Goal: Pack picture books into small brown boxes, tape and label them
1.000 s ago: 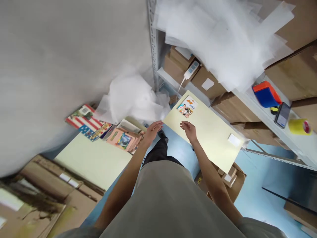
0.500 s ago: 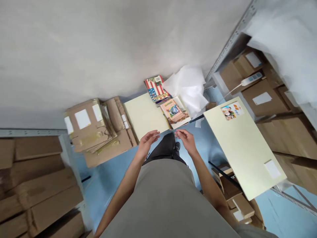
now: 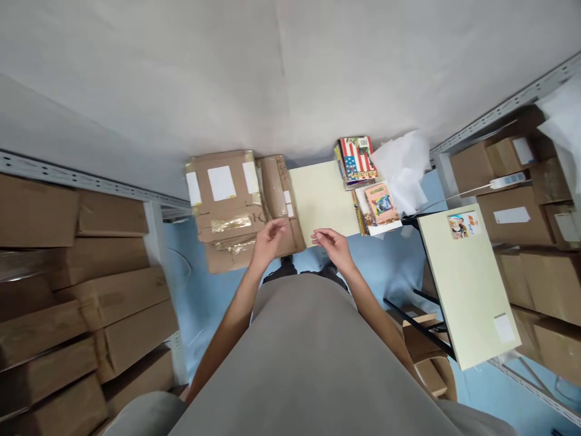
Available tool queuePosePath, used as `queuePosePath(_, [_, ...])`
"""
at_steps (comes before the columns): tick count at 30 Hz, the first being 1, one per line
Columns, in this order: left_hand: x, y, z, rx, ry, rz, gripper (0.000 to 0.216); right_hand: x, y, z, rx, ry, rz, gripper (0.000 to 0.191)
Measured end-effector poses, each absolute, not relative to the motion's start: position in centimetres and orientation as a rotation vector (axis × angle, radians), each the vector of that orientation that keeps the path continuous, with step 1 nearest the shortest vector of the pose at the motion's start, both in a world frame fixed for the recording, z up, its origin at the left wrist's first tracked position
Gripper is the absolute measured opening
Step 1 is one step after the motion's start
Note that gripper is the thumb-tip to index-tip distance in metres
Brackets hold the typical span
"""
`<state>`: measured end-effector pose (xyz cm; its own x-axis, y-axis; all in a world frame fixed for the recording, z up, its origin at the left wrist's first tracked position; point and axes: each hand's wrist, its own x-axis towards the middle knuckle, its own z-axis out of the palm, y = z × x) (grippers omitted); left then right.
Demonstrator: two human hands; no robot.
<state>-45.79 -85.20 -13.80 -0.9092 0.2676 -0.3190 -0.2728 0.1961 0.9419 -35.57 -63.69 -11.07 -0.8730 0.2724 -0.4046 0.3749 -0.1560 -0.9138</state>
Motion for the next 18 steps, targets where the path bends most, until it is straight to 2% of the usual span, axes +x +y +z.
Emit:
queuePosePath(3, [-49.0,-91.5,-15.6,0.121,2.431,1.416,0.055,-38.8,-68.5,-11.4,0.695,1.964,-2.197,0.063])
queuePosePath(7, [-52.6,-97.4,-18.1,0.354,2.633,0.935,0.090,-41.0,-73.1,-11.1,0.658,1.961,-2.206,0.059])
queuePosePath(9, [-53.9,-99.0,-19.3,0.517,2.581,0.817,0.099,-41.2,-74.5,-10.7,0.675,1.962,-2.216,0.055])
queuePosePath(14, [-55.3,-101.1,-21.9,0.712,2.498,0.761,0.095,-39.8,-75.6,-10.2,0.794,2.004,-2.211,0.054])
queuePosePath(18, [-55.7,-102.0,-22.1,0.762,2.472,0.834,0.087,-38.4,-75.7,-10.1,0.912,2.045,-2.166,0.057])
